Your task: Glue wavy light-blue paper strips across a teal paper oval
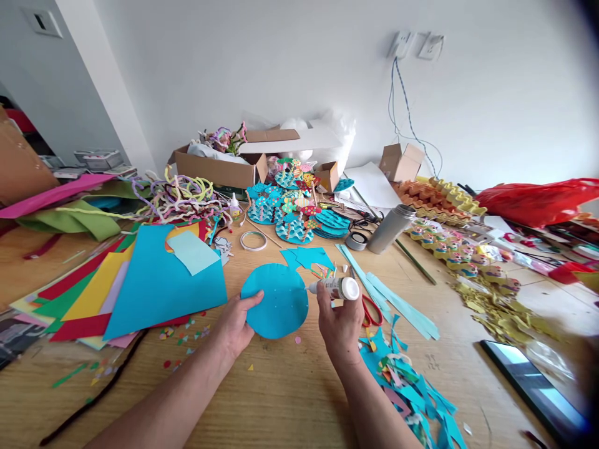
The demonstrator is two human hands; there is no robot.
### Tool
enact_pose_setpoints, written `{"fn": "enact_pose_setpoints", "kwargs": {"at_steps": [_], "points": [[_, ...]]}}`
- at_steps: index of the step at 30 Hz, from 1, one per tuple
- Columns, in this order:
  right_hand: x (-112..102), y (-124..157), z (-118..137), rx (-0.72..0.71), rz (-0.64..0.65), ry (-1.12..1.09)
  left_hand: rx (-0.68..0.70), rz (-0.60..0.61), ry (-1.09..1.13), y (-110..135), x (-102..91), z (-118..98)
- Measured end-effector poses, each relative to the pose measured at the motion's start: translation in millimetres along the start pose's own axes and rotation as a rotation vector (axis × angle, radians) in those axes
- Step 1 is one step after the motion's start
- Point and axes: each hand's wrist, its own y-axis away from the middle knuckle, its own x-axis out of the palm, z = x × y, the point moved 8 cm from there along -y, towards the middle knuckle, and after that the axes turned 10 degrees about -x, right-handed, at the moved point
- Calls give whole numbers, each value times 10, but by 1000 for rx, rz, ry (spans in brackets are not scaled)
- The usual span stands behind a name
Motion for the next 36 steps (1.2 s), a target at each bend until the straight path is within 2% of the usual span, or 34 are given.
{"fn": "enact_pose_setpoints", "kwargs": {"at_steps": [9, 14, 31, 36], "points": [[29, 10, 104, -54, 13, -36, -21, 0, -3, 6, 19, 4], [111, 89, 77, -21, 47, -108, -22, 28, -9, -14, 20, 20], [132, 126, 44, -25, 42, -85, -28, 71, -28, -23, 47, 38], [117, 105, 80, -49, 46, -86, -36, 46, -16, -24, 26, 41]]}}
